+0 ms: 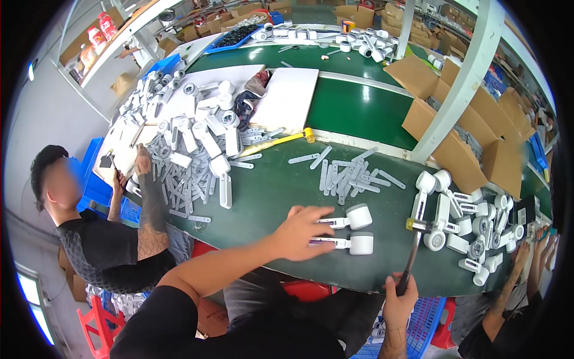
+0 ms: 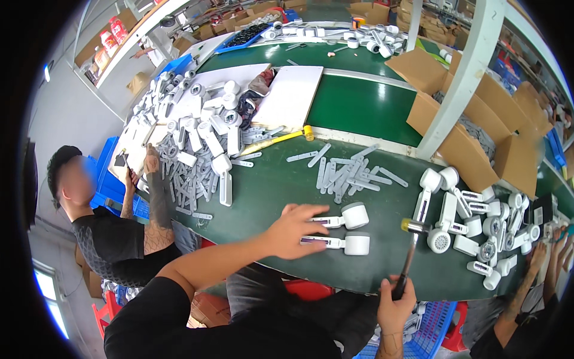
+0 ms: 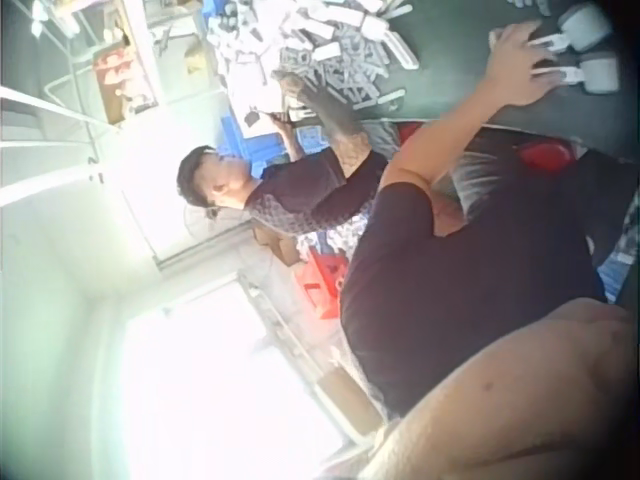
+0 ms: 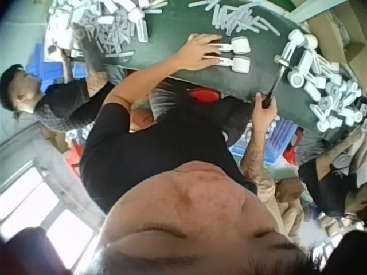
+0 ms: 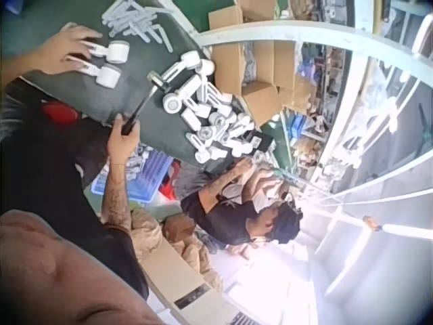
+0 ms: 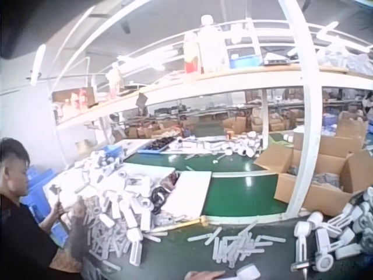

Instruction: The person takes plastic components from a blue crate onto the table, inserts plastic strips into the components by hand, and taps them secure using a small mallet.

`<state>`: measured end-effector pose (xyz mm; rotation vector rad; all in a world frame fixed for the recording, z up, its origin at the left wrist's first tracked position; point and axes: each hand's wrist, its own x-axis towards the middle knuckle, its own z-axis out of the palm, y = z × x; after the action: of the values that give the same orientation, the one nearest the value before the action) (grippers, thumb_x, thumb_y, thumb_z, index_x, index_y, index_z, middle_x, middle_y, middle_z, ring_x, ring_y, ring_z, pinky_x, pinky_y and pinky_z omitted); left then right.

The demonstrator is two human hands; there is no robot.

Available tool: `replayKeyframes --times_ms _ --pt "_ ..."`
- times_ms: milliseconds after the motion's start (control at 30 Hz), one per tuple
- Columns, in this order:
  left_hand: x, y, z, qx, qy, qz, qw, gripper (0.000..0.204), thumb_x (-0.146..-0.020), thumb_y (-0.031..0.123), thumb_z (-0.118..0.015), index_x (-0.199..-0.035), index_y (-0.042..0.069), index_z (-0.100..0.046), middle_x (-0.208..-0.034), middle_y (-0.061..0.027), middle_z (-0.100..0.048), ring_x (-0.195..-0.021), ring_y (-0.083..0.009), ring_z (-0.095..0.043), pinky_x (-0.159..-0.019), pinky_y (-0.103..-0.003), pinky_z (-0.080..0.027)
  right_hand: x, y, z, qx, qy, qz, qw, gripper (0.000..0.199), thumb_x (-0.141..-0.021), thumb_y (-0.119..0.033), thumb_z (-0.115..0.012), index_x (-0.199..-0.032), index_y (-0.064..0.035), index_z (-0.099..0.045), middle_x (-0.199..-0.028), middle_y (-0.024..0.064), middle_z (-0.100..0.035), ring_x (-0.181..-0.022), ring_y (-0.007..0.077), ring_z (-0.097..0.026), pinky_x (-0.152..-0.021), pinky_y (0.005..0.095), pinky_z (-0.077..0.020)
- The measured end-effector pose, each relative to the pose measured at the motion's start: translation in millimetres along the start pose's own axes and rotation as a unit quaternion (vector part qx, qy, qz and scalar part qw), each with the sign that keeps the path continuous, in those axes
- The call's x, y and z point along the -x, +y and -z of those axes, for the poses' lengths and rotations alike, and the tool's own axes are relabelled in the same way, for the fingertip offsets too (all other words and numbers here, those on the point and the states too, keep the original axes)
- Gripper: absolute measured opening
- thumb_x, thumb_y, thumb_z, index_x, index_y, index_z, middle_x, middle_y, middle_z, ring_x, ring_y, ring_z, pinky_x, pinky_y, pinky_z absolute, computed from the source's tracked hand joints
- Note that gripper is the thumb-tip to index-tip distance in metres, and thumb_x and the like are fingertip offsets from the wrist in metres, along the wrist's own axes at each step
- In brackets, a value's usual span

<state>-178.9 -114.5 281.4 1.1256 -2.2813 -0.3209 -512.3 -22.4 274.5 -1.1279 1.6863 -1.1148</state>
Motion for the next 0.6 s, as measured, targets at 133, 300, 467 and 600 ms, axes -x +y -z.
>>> replayKeyframes --times_ms 133,300,467,600 --pt "-48 -94 -7 0.053 0.184 0.162 0.968 0.016 -0.096 0.013 -0.075 -0.111 0.014 -0.072 -0.121 -0.01 -0.067 -0.117 -0.0348 -0.065 -0.098 -0.048 -0.05 11 25 13 0.029 0.025 -0.014 0.999 0.015 -0.098 -0.006 -0.079 -0.107 -0.0028 -0.068 -0.076 -0.0054 -0.054 -0.068 0.0055 -0.05 -0.064 0.0244 -0.0408" --pt "-64 -162 -1 -0.145 0.128 0.204 0.96 0.014 -0.094 0.021 -0.08 -0.108 0.016 -0.081 -0.11 -0.0068 -0.072 -0.111 -0.0327 -0.068 -0.094 -0.049 -0.054 17 23 9 0.064 0.003 -0.014 0.998 0.014 -0.098 -0.008 -0.079 -0.105 -0.0042 -0.068 -0.075 -0.0069 -0.05 -0.066 0.0052 -0.045 -0.062 0.0249 -0.0371" --pt "-63 -132 -18 0.058 0.205 0.211 0.954 0.017 -0.1 0.01 -0.074 -0.115 0.006 -0.077 -0.097 -0.0156 -0.073 -0.096 -0.0362 -0.071 -0.087 -0.045 -0.057 19 13 4 0.107 0.016 0.03 0.994 0.013 -0.098 -0.008 -0.079 -0.102 -0.0029 -0.068 -0.074 -0.0059 -0.052 -0.066 0.0054 -0.046 -0.06 0.0256 -0.0362" --pt "-25 -33 8 0.146 0.149 0.153 0.966 0.03 -0.101 0.005 -0.071 -0.131 0.007 -0.074 -0.094 -0.0165 -0.07 -0.094 -0.0354 -0.068 -0.084 -0.045 -0.055 12 -11 -10 0.091 -0.006 0.054 0.994 0.014 -0.099 -0.011 -0.079 -0.103 0.0001 -0.07 -0.074 -0.0026 -0.06 -0.07 0.0063 -0.054 -0.063 0.0264 -0.0457"
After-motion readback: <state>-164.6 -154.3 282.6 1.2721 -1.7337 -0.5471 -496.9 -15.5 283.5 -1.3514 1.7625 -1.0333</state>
